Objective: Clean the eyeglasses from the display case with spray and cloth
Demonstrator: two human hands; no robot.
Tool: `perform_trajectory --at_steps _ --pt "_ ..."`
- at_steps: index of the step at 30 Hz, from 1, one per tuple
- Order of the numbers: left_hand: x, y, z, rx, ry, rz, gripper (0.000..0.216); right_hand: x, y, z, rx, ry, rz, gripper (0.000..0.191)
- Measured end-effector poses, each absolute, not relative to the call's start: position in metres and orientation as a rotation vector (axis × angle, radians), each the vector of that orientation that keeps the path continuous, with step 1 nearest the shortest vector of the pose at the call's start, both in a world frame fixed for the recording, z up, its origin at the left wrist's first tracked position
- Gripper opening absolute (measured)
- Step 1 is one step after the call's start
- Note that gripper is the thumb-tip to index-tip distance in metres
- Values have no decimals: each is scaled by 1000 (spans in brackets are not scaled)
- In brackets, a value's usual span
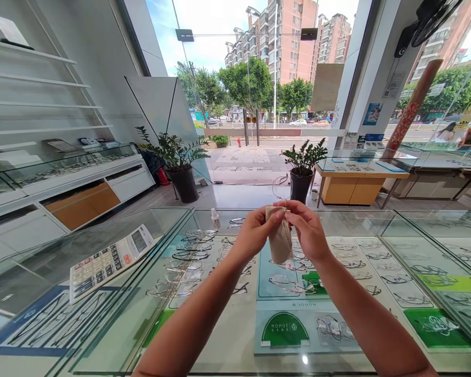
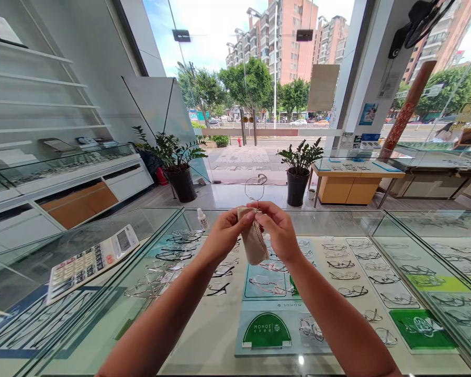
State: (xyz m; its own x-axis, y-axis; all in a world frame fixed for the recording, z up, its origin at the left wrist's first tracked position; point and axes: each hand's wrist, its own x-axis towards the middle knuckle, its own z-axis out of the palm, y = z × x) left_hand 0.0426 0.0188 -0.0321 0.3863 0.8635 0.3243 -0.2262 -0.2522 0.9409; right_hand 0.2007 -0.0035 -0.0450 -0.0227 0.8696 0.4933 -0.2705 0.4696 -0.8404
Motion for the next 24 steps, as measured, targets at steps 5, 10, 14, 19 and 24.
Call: perform_trajectory --at_steps 5,10,14,19,24 --pt "44 16 -31 1412 600 1142 53 200 -6 -41 -576 -1366 912 26" --pt "42 16 -29 1325 553 1108 48 199 -7 -40 -597 -1381 898 24" --pt "40 15 -28 1264 539 1072 44 198 -6 -41 -597 -1357 913 24" --pt "43 15 -29 1330 495 1050 41 199 1 -47 -578 -1266 941 20" --pt "43 17 -30 1378 463 1041 42 200 4 -49 -553 -1160 1044 17"
